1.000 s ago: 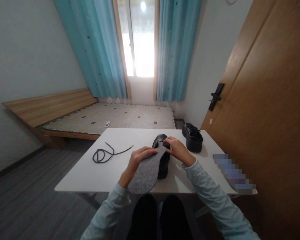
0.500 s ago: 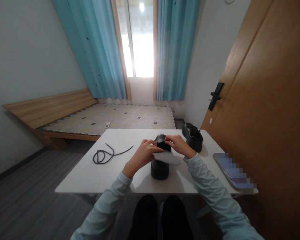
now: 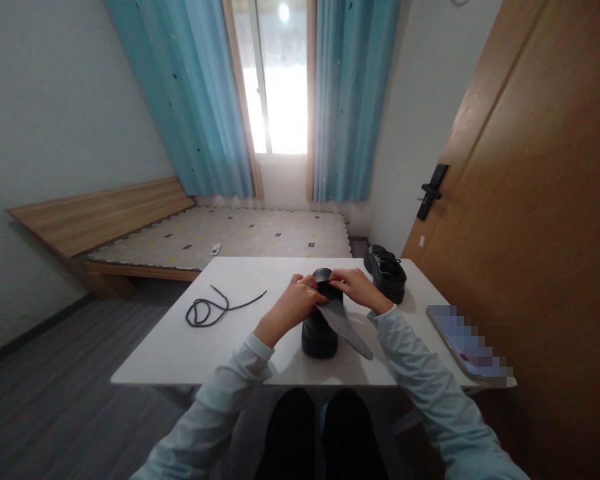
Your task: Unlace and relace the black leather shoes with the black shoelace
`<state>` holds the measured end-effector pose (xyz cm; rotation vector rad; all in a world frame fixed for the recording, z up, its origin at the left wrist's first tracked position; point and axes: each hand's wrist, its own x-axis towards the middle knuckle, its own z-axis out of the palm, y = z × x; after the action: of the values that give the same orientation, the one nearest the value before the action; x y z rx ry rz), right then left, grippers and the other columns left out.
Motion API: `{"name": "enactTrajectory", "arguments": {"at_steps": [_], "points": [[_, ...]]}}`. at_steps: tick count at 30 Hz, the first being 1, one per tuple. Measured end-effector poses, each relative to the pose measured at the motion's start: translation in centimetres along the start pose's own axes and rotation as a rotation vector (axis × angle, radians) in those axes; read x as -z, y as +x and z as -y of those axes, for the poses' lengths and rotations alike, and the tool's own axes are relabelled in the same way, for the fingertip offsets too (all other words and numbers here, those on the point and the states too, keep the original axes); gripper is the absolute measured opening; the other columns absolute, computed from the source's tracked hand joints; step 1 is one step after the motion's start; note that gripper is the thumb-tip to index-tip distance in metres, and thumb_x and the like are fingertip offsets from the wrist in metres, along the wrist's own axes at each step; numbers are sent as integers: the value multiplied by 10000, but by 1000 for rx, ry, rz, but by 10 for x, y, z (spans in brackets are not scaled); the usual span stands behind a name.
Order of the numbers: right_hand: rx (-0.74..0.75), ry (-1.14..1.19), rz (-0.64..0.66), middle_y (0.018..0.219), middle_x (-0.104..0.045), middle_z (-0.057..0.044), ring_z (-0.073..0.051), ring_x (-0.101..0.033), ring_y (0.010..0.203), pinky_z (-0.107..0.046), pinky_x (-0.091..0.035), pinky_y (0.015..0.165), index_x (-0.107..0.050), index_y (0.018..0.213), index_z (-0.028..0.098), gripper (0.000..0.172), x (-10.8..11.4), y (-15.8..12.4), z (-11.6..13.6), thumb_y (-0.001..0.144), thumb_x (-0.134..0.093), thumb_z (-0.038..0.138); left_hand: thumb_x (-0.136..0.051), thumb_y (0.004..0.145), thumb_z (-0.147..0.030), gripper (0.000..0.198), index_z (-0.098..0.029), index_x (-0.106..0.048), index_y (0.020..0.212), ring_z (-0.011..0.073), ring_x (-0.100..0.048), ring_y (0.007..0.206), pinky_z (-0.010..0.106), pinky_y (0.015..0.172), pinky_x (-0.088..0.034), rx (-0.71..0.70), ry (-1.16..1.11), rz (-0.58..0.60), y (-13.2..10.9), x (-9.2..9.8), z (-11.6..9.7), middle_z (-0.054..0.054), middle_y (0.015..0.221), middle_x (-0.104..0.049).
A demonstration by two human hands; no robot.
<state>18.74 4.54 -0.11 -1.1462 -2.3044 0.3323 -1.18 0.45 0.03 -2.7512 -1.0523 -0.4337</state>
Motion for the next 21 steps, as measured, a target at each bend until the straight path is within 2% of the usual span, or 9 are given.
{"name": "enactTrajectory", "arguments": {"at_steps": [5, 11, 15, 18, 21], "points": [[-16, -21, -4, 806, -698, -43, -157, -615, 720, -239, -392, 677, -666, 842, 162, 125, -1, -2, 2, 850, -548, 201, -602, 828, -127, 125, -174, -707, 778, 228, -556, 906, 378, 827, -335, -66, 161, 63, 9, -4, 0, 82, 716, -674], [-56, -197, -30, 814, -690, -52, -181, -607, 747, -261, -376, 682, -654, 874, 183, 144, -4, -6, 6, 870, -531, 259, -604, 822, -144, 158, -150, -704, 700, 299, -489, 1057, 442, 901, -312, -106, 260, 12, 11, -3, 0, 109, 767, -674], [-56, -205, -35, 820, -686, -48, -185, -606, 774, -263, -367, 685, -640, 875, 188, 144, -6, -7, 6, 879, -521, 269, -614, 815, -153, 154, -224, -717, 904, 279, -513, 1037, 428, 867, -350, -80, 179, 14, 9, 10, 1, 76, 914, -677], [-62, -200, -36, 832, -686, -44, -183, -603, 781, -263, -363, 688, -633, 871, 191, 140, -6, -7, 5, 880, -518, 271, -645, 783, -138, 307, -259, -674, 1064, 224, -569, 987, 370, 854, -396, -74, 35, 58, 3, 27, -1, 54, 998, -684], [-61, -210, -36, 819, -680, -42, -177, -595, 757, -263, -358, 679, -634, 874, 193, 144, -6, -6, 5, 881, -515, 272, -619, 779, -88, 423, -220, -608, 1180, 186, -618, 974, 308, 858, -443, -47, -97, 88, -11, 50, -14, 62, 1068, -687]]}}
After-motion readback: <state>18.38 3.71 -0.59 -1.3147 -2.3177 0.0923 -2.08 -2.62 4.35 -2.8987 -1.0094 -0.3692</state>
